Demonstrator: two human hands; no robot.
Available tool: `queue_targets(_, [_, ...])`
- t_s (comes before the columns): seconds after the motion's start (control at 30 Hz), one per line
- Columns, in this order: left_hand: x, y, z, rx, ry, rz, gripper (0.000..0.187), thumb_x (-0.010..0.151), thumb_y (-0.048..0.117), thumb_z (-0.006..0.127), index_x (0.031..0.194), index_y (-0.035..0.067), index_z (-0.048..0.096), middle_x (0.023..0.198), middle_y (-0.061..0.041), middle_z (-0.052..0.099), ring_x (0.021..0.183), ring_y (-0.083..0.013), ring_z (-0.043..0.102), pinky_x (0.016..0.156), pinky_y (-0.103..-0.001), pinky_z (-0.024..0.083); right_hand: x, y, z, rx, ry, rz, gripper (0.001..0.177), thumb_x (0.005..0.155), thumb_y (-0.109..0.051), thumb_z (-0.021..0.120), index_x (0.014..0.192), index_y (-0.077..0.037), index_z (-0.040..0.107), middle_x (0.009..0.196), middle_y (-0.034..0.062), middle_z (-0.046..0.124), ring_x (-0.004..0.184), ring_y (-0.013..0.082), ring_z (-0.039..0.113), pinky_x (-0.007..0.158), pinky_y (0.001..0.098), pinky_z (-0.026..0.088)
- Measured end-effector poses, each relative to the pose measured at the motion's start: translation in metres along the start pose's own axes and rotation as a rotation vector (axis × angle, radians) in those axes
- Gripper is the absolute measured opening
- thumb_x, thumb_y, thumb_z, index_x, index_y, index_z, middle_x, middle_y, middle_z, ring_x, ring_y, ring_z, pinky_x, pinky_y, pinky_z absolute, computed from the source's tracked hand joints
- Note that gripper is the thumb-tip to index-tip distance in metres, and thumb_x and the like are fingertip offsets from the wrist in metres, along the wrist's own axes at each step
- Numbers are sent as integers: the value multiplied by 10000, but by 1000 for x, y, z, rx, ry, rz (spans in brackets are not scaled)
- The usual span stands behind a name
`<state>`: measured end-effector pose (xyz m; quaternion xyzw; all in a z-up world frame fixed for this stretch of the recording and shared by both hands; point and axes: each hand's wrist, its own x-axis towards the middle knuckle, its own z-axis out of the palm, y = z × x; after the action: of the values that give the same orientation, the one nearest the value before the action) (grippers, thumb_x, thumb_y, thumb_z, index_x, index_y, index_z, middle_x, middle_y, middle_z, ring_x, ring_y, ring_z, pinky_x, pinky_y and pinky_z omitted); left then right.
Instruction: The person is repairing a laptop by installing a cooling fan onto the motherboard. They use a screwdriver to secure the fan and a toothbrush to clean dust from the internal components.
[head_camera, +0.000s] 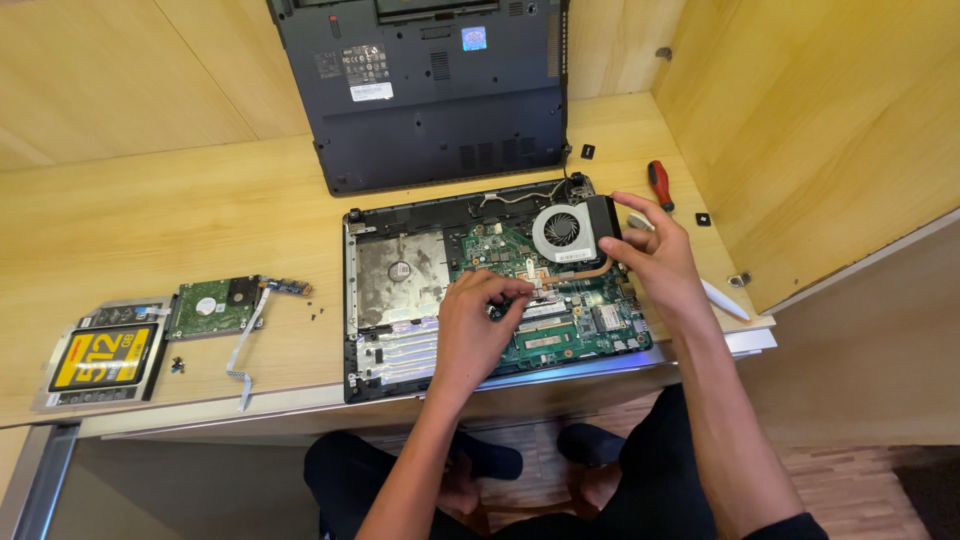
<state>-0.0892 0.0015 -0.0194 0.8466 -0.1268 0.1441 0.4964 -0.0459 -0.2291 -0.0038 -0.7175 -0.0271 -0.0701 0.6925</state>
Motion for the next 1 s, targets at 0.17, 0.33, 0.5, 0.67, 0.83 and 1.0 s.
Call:
queue_targets(0.17, [-1,7,-4,-43,-7,-11,230,779,94,827,979,206,811,783,-1,730,768,-189,652,837,-322,471,6,17,-9,94,77,55,546,904,-3,747,1429,-57,606,937,167,731,816,164,684,753,270,549])
queue_targets(0.33, [-2,0,0,-120,20,-47,283,790,95,844,1027,244,796,781,25,756,714,-152,640,815,-287,452,13,26,-18,239,61,136,347,879,21,732,1225,21,703,916,134,742,745,168,727,743,271,596])
queue_targets(0.5, [9,33,-21,-237,18,-184,470,861,198,801,1297,78,674,1043,-193,710,942,-295,657,837,-390,491,10,7,-22,337,-27,112,269,865,35,724,1133,58,712,888,121,721,741,168,728,759,303,614])
queue_targets(0.67, [56,32,-15,-449,-93,-257,630,901,325,765,1397,-15,579,1149,-242,696,1028,-307,692,865,-409,557,7,3,-5,371,-61,133,274,861,28,739,1126,87,701,879,137,722,721,190,746,703,345,646])
queue_targets(0.83, [91,-8,21,-742,-190,-381,433,902,105,760,1269,-89,634,933,-204,759,743,-261,770,650,-388,662,18,10,3,286,-22,129,266,862,20,756,1110,93,693,881,133,721,702,191,741,644,364,656])
queue_targets(1.0, [97,-21,35,-780,-158,-453,428,930,80,735,1280,-125,599,911,-220,760,712,-271,764,617,-421,669,32,19,1,174,-26,142,251,864,22,750,1083,125,684,860,148,718,664,203,739,621,381,660])
